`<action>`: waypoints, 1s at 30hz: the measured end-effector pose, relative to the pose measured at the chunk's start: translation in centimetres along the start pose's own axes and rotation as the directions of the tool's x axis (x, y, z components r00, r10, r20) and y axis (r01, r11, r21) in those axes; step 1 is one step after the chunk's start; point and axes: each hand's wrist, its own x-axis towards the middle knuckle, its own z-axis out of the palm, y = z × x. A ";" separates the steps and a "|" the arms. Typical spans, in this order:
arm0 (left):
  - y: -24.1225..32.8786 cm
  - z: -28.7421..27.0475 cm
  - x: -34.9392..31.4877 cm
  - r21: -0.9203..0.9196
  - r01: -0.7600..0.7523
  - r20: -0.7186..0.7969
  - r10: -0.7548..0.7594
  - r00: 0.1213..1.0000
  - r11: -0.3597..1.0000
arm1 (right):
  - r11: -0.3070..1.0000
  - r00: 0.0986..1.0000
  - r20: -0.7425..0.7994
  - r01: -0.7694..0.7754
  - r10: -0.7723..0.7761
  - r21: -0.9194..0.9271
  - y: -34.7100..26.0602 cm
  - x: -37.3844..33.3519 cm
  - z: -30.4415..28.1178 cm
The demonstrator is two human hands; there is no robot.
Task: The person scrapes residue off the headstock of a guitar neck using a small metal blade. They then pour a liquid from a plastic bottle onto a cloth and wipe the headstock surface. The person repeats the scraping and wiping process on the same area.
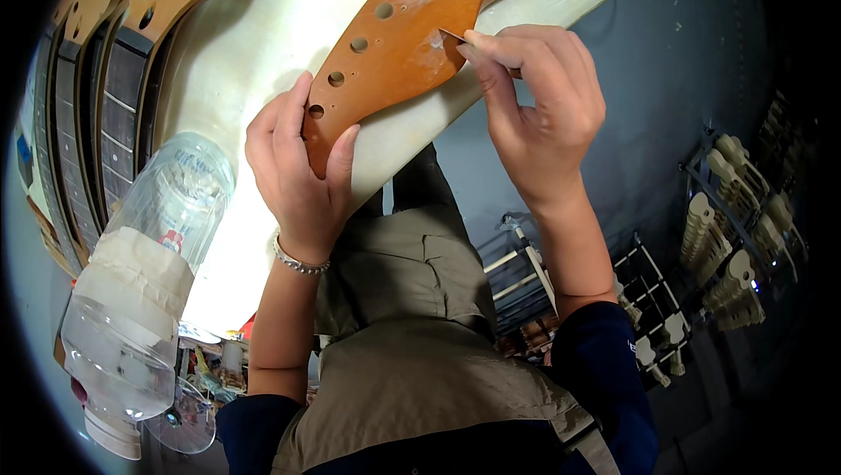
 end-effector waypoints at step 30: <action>0.1 0.0 0.0 0.003 0.013 0.003 -0.013 1.000 1.000 | 0.945 0.941 0.091 0.325 -0.327 0.031 2.8 2.7 0.0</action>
